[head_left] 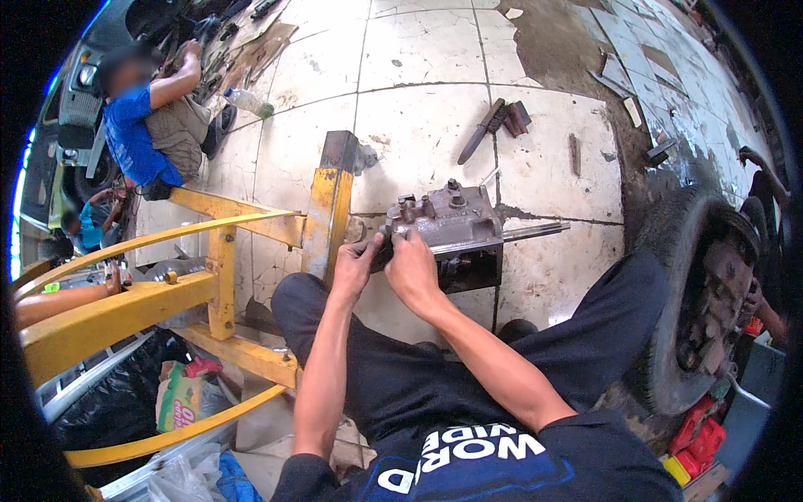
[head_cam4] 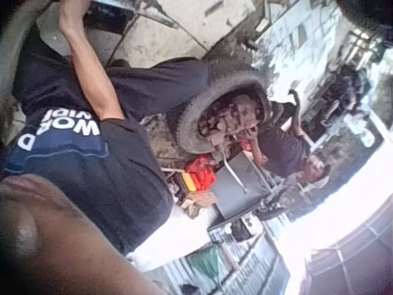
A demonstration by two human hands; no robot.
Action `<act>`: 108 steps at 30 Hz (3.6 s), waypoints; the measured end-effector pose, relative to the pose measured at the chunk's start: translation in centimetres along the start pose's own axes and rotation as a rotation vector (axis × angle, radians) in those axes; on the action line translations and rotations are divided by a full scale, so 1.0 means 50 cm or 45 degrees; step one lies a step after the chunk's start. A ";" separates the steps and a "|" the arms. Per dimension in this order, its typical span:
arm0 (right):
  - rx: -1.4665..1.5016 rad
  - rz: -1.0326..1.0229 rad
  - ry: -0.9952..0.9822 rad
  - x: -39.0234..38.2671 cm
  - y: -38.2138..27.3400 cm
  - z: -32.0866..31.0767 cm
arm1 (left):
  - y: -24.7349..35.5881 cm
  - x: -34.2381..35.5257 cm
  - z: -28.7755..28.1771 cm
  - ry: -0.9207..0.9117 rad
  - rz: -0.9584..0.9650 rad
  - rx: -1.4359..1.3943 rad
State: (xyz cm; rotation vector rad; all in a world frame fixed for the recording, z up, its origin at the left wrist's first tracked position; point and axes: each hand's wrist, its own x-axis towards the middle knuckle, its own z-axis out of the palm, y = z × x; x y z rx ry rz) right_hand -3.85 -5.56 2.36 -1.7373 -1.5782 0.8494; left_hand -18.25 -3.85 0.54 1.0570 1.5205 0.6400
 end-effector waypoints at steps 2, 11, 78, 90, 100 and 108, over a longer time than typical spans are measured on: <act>-0.009 0.050 -0.057 0.018 0.008 -0.002 | 0.013 -0.005 0.010 -0.017 0.033 0.006; -0.044 0.094 -0.079 0.070 0.030 0.012 | 0.017 -0.011 0.019 -0.030 0.026 -0.092; 0.051 0.057 0.004 -0.031 -0.013 0.025 | 0.016 -0.014 0.002 0.133 0.115 -0.248; 0.649 0.530 -0.321 -0.040 -0.071 -0.018 | 0.047 -0.025 0.008 0.163 -0.081 -0.203; 0.769 0.534 -0.251 -0.026 -0.036 0.005 | 0.061 -0.039 0.015 0.161 0.018 -0.127; 0.861 0.629 -0.225 -0.038 -0.038 0.011 | 0.058 -0.040 0.011 0.177 -0.036 -0.141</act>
